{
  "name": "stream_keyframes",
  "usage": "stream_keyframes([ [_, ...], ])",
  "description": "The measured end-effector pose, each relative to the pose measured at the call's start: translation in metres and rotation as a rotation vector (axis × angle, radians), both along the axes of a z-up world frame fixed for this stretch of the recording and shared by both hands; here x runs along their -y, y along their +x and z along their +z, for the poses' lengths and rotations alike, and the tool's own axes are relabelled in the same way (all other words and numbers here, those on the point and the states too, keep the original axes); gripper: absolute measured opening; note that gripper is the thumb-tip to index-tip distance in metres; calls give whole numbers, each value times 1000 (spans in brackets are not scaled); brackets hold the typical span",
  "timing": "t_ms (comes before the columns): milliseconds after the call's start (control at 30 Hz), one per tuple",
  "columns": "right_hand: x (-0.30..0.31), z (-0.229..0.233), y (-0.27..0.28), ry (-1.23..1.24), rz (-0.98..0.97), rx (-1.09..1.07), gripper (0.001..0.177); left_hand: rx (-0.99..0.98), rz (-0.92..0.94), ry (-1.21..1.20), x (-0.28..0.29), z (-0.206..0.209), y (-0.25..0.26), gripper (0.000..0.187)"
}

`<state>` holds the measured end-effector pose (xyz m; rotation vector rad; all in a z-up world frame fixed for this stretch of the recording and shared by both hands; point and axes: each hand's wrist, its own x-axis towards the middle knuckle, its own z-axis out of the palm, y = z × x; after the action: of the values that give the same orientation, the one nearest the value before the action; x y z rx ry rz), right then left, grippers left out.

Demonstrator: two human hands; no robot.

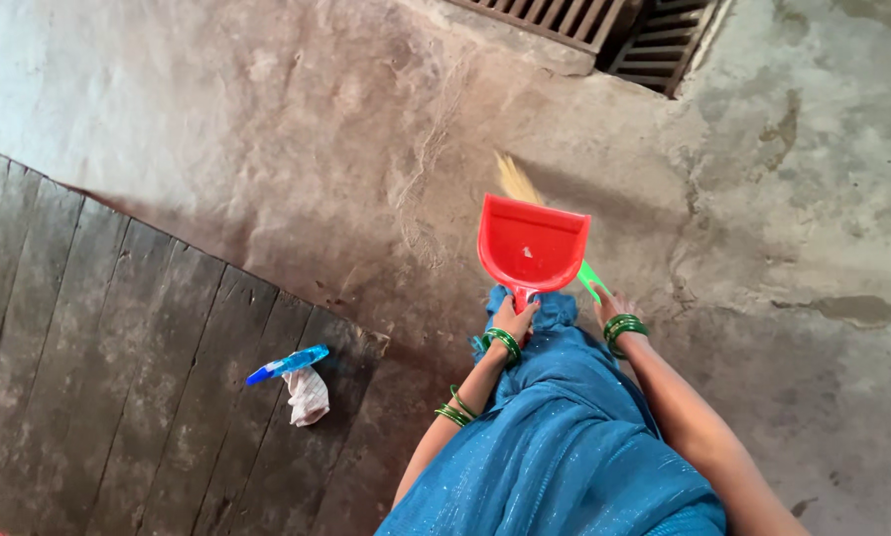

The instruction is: The person sweeps a concrete floor using a broom and dustpan, gathering debris into a pile. The person moves around the area to collect dust and small particles but does not empty the dustpan in the clip.

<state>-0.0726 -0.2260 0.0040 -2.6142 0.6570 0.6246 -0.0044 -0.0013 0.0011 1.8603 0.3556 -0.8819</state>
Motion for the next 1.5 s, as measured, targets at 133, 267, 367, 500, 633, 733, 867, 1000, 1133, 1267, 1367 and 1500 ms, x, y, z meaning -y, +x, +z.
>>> stream_keyframes([
  [133,5,5,-23,47,5,-2,48,-8,-10,17,8,7,-23,52],
  [267,9,8,-54,59,72,-45,52,1,-46,15,12,12,-40,54],
  [367,7,6,-71,43,84,-152,44,-7,-78,17,7,15,-54,55],
  [500,6,5,-69,61,6,-203,41,-17,-85,20,11,15,-54,55],
  [633,-5,11,-82,50,-69,-124,47,-8,-78,-12,9,12,-61,51],
  [733,-6,10,-89,58,-198,-60,61,6,-107,25,7,10,-61,50],
  [867,-7,-12,-95,41,-421,138,74,-10,-104,15,0,9,-61,51],
  [1000,-18,-47,-86,70,-603,126,49,-20,-98,6,-11,8,-58,52],
  [1133,-47,-56,-78,131,-635,-58,44,-30,-138,68,-32,12,-51,54],
  [1267,-89,-40,-68,215,-466,-96,44,-19,-126,63,-60,16,-44,52],
  [1367,-115,-32,-49,234,-384,-79,44,2,-138,67,-81,15,-38,52],
  [1500,-129,-23,-22,264,-353,-8,48,-7,-164,65,-102,9,-27,51],
])
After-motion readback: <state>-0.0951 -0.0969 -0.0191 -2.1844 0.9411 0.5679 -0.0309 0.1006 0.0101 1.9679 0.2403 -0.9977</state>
